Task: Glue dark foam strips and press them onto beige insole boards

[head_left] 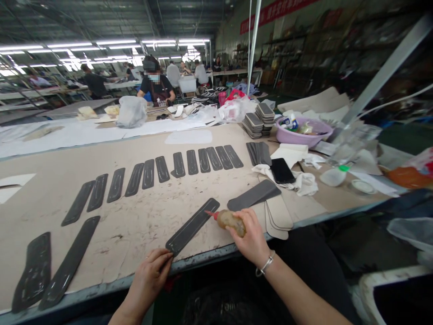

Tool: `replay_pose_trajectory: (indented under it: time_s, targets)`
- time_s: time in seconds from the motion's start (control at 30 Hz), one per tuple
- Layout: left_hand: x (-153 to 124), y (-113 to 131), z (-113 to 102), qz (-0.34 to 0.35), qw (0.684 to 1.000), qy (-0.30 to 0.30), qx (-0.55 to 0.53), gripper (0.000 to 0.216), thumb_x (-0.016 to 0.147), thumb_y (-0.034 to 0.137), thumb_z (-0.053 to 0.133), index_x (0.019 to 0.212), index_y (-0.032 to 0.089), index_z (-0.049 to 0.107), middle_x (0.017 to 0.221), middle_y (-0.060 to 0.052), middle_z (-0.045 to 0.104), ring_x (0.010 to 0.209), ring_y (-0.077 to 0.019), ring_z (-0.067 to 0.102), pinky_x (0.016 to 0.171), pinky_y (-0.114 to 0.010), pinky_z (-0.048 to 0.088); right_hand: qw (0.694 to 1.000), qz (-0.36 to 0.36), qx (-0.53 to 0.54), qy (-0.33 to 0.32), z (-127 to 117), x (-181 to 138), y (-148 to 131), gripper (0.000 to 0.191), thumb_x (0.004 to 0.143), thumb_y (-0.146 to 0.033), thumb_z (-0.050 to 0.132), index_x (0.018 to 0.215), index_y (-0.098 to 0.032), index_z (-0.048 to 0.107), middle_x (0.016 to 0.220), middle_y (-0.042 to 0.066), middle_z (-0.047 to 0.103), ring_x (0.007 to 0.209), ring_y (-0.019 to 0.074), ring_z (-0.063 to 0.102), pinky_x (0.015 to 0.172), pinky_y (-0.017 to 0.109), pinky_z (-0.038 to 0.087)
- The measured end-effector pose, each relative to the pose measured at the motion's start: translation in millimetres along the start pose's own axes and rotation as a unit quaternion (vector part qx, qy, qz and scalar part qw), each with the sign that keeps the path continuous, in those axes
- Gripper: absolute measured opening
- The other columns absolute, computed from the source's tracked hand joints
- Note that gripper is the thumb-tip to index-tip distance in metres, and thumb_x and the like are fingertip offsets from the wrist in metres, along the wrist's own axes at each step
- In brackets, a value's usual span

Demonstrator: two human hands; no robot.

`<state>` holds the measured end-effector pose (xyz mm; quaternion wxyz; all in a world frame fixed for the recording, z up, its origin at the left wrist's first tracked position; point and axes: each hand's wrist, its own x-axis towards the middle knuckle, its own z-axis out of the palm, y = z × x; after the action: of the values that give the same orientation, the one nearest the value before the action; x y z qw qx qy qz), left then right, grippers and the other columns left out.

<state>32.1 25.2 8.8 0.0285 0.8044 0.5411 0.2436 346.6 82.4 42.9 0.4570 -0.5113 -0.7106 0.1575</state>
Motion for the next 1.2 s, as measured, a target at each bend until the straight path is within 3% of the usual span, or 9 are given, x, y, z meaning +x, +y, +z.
replay_pose_trajectory:
  time_s: [0.13, 0.23, 0.7, 0.93, 1.2]
  targets:
    - [7, -1, -3, 0.002, 0.999, -0.038, 0.020, 0.019, 0.084, 0.028, 0.051, 0.082, 0.021, 0.068, 0.084, -0.004, 0.065, 0.077, -0.0157, 0.063, 0.071, -0.026, 0.053, 0.991, -0.032, 0.078, -0.103, 16, -18, -31, 0.036, 0.072, -0.015, 0.063, 0.105, -0.022, 0.050, 0.097, 0.007, 0.048, 0.093, 0.0212, 0.051, 0.081, 0.037, 0.050]
    - [13, 0, -6, 0.009, 0.998, -0.064, 0.023, 0.019, 0.084, 0.025, 0.049, 0.079, 0.021, 0.068, 0.081, -0.004, 0.065, 0.074, -0.0153, 0.063, 0.069, -0.026, 0.053, 0.985, -0.036, 0.091, -0.145, 21, -23, -37, 0.037, 0.071, -0.014, 0.064, 0.105, -0.022, 0.051, 0.099, 0.007, 0.047, 0.093, 0.0195, 0.051, 0.082, 0.034, 0.049]
    - [17, -8, -2, 0.054, 0.995, -0.077, 0.045, 0.018, 0.084, 0.027, 0.049, 0.079, 0.022, 0.065, 0.084, -0.005, 0.065, 0.074, -0.0161, 0.063, 0.068, -0.026, 0.054, 0.999, 0.030, -0.025, 0.030, -10, 27, 22, 0.030, 0.072, -0.015, 0.062, 0.100, -0.021, 0.052, 0.095, 0.006, 0.051, 0.092, 0.0221, 0.052, 0.082, 0.038, 0.048]
    - [18, -11, 0, 0.077, 0.993, -0.061, 0.062, 0.015, 0.082, 0.027, 0.050, 0.079, 0.022, 0.064, 0.083, -0.004, 0.065, 0.075, -0.0169, 0.064, 0.067, -0.026, 0.054, 0.999, 0.026, -0.015, 0.026, -3, 43, 32, 0.033, 0.070, -0.016, 0.066, 0.100, -0.021, 0.053, 0.094, 0.005, 0.051, 0.092, 0.0215, 0.051, 0.082, 0.037, 0.047]
    - [18, -13, 0, 0.082, 0.993, -0.058, 0.069, 0.013, 0.082, 0.026, 0.051, 0.080, 0.021, 0.063, 0.084, -0.004, 0.065, 0.076, -0.0167, 0.064, 0.069, -0.026, 0.053, 0.998, 0.059, -0.019, 0.025, -11, 27, 33, 0.033, 0.071, -0.016, 0.065, 0.101, -0.021, 0.053, 0.096, 0.006, 0.050, 0.091, 0.0213, 0.051, 0.081, 0.037, 0.048]
